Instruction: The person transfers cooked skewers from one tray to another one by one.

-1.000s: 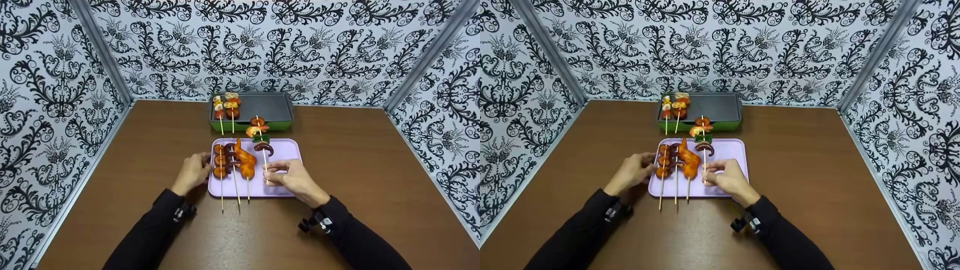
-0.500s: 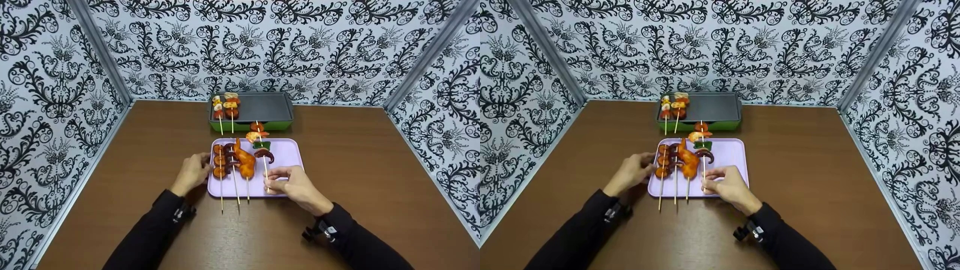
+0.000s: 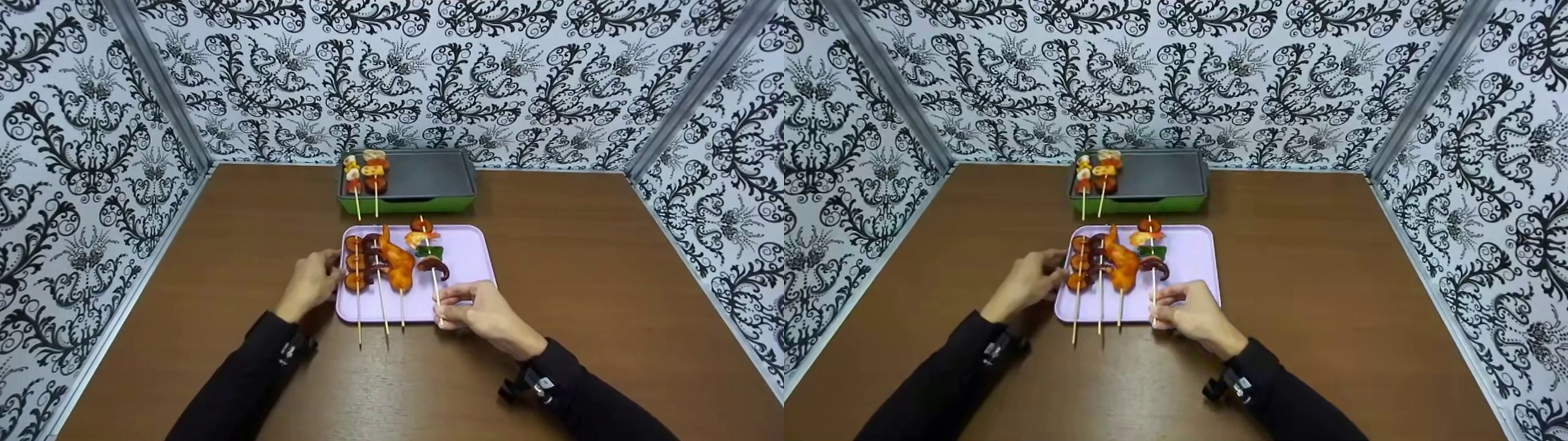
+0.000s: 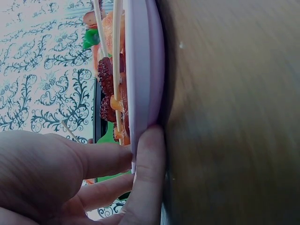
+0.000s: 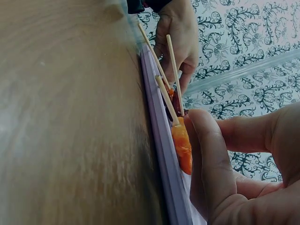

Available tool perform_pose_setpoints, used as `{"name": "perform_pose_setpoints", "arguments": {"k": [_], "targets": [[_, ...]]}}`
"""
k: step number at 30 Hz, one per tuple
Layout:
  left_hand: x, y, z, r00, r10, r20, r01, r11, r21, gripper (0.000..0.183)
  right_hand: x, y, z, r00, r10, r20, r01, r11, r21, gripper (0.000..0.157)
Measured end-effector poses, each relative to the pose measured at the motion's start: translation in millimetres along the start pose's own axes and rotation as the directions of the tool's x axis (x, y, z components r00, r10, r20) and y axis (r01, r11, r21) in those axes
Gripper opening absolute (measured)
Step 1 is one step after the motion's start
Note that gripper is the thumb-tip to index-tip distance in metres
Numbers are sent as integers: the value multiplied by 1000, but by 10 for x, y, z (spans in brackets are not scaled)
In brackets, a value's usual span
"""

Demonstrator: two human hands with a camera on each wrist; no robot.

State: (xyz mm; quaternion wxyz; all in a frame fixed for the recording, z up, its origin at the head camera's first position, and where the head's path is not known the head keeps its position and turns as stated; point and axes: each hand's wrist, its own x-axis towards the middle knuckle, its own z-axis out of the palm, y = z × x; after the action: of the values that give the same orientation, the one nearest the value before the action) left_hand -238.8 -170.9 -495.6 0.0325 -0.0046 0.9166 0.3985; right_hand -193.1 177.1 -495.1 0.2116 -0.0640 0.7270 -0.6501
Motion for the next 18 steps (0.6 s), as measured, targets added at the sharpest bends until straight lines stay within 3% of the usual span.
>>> {"name": "perform_pose_setpoints", "arguments": {"k": [12,18], "targets": [[-5,-23,4,995,82,-58,-78,995,60,44,-5,17,44,999,27,38,-29,998,48,31],[2,-12,0,997,62,-36,-60,997,46,45,-14,16,69,998,38,45,-40,998,44,30]]}}
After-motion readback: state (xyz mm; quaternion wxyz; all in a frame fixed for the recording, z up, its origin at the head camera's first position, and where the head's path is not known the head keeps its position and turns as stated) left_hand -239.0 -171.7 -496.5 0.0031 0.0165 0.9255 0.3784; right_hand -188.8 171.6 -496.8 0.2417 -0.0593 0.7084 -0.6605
